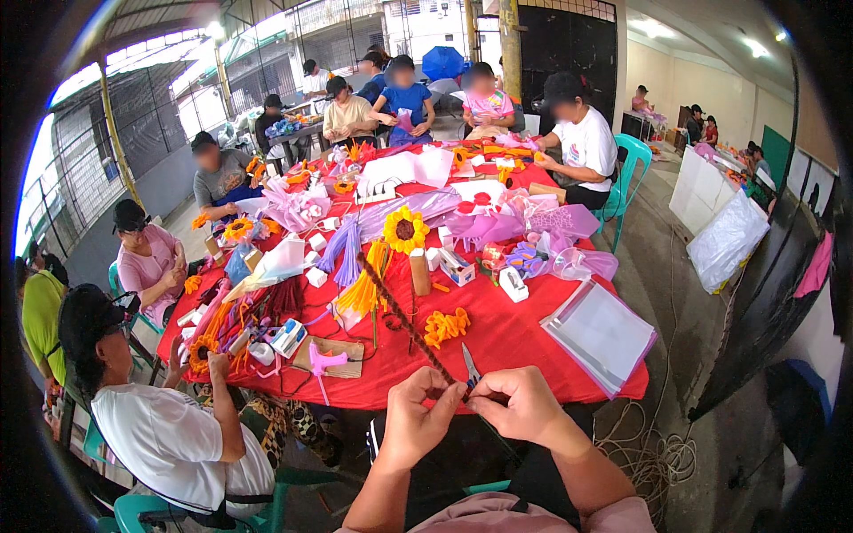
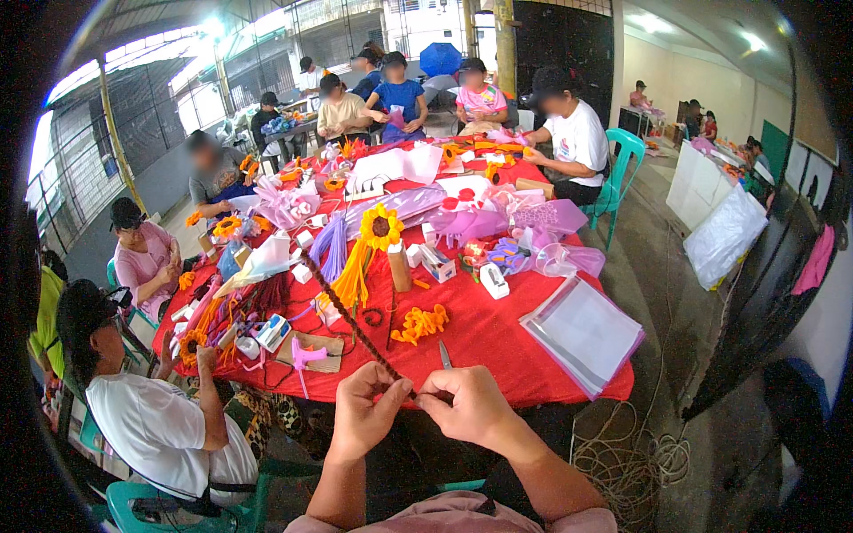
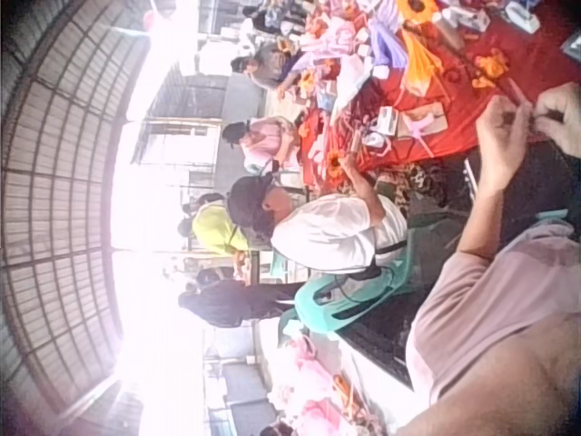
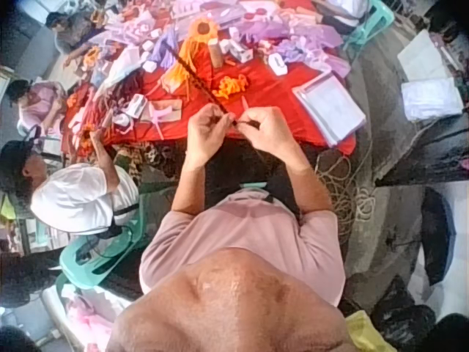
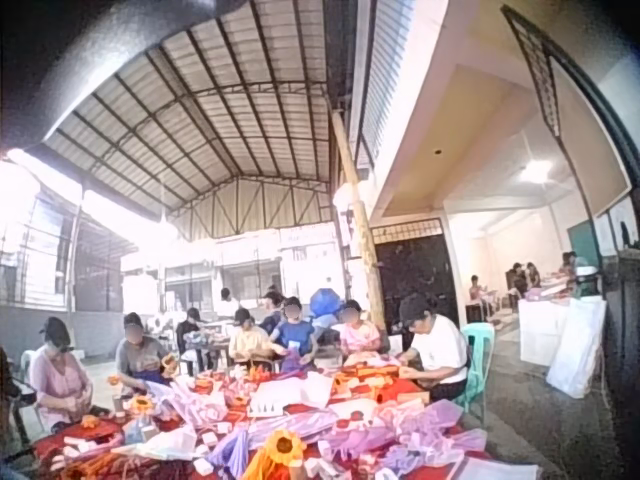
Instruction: The person assembles a paper flower decoration by wrapping and tying thread around components and using scissors to trim excess material.
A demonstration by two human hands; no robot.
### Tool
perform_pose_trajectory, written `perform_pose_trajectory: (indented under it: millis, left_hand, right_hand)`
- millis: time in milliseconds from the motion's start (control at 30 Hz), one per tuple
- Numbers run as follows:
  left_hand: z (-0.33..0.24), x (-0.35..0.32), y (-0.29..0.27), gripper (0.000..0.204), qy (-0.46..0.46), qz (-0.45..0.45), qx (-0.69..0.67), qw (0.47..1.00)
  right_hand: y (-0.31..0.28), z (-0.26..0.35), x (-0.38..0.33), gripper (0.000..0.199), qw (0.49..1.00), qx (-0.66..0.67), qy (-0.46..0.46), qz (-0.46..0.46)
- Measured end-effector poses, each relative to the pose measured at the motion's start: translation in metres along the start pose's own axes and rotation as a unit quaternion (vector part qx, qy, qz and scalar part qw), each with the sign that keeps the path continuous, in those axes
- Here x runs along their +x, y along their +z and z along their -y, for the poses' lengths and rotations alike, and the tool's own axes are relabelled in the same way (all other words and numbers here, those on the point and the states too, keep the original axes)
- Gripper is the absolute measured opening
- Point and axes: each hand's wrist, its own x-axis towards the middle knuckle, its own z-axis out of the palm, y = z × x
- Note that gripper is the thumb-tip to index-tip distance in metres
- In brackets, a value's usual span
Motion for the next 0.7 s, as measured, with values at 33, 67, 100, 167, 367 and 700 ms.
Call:
perform_pose_trajectory:
  millis: [33,67,100,167,367,700]
  left_hand:
    - [-0.002,0.001,0.005,0.013,-0.004,-0.018,0.025,1.000]
    - [-0.005,0.002,0.010,0.014,-0.007,-0.037,0.050,0.998]
    - [-0.007,0.002,0.012,0.015,-0.011,-0.058,0.078,0.995]
    - [-0.002,0.001,0.012,0.012,-0.029,-0.050,0.081,0.995]
    - [-0.002,-0.002,-0.010,0.007,-0.076,0.149,-0.251,0.953]
    - [-0.009,0.002,-0.014,0.010,-0.038,0.250,-0.309,0.917]
  right_hand:
    - [0.002,0.001,-0.001,0.009,0.998,-0.050,-0.024,-0.035]
    - [0.006,0.003,-0.002,0.009,0.992,-0.099,-0.047,-0.069]
    - [0.012,0.003,-0.004,0.010,0.985,-0.147,-0.033,-0.079]
    - [0.015,0.003,-0.005,0.008,0.978,-0.190,-0.051,-0.071]
    - [-0.013,-0.004,-0.004,0.010,0.963,0.197,0.117,0.138]
    - [-0.016,-0.003,-0.006,0.011,0.903,0.335,0.153,0.223]
